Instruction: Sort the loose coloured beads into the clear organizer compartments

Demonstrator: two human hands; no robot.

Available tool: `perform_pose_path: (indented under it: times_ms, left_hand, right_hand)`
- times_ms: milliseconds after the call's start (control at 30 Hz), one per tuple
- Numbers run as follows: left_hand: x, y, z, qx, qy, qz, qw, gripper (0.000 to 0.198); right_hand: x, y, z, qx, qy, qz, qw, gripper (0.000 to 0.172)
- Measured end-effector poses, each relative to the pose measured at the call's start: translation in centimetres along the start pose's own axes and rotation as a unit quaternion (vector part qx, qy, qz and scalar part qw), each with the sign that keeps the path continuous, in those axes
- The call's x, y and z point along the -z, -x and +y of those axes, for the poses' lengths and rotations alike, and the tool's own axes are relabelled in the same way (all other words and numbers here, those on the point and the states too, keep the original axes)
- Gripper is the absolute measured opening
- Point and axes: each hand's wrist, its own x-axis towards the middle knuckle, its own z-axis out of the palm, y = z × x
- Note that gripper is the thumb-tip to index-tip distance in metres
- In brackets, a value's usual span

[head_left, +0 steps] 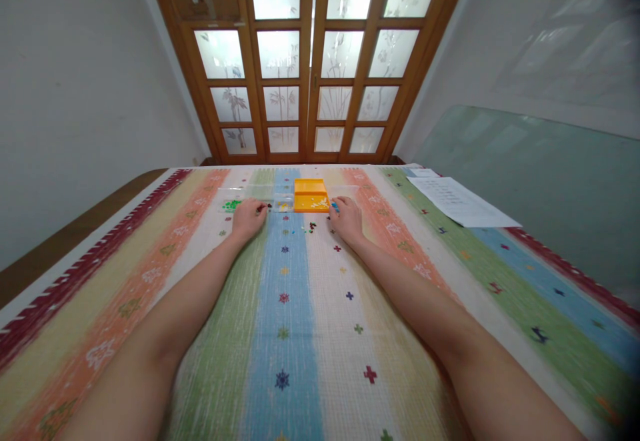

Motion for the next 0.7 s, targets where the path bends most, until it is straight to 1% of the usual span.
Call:
perform_pose_path:
  times_ms: [133, 233, 333, 400, 467, 533, 633, 700]
  left_hand:
    - [0.1, 0.5, 2.9, -0.119, 0.024, -0.06, 0.991, 0.025]
    - [0.1, 1.0, 5.0, -0.22, 0.047, -0.116, 0.967, 0.025]
    - [-0.1, 1.7, 6.6, -0.281, 0.053, -0.154, 0.946, 0.03]
    - [-0.3, 2.1, 7.2, -0.299, 0.045, -0.17, 0.938, 0.033]
    - [-0.6, 2.3, 7.5, -0.303, 0.035, -0.177, 0.936, 0.034]
    - [-0.6, 2.3, 7.3, -0.297, 0.032, -0.175, 0.938, 0.034]
    - [-0.5, 2.2, 6.9, -0.288, 0.033, -0.169, 0.942, 0.031]
    - [-0.4, 2.2, 6.8, -0.291, 0.038, -0.169, 0.941, 0.03]
  right_hand:
    - [-0.6, 0.0, 0.3, 0.04, -0.038, 0.001, 0.998, 0.034]
    - [-0.9, 0.2, 0.1, 0.071, -0.051, -0.008, 0.996, 0.032]
    - [-1.0, 0.3, -0.2, 0.085, -0.06, -0.008, 0.995, 0.031]
    - [-0.8, 0.3, -0.3, 0.092, -0.069, 0.0, 0.993, 0.029]
    - [-0.5, 0.3, -0.5, 0.102, -0.082, -0.005, 0.991, 0.027]
    - [-0.2, 0.3, -0.8, 0.129, -0.098, -0.037, 0.986, 0.023]
    - [0.3, 0.5, -1.4, 0.198, -0.108, -0.102, 0.969, 0.019]
    - [0.4, 0.7, -1.9, 0.232, -0.106, -0.125, 0.959, 0.019]
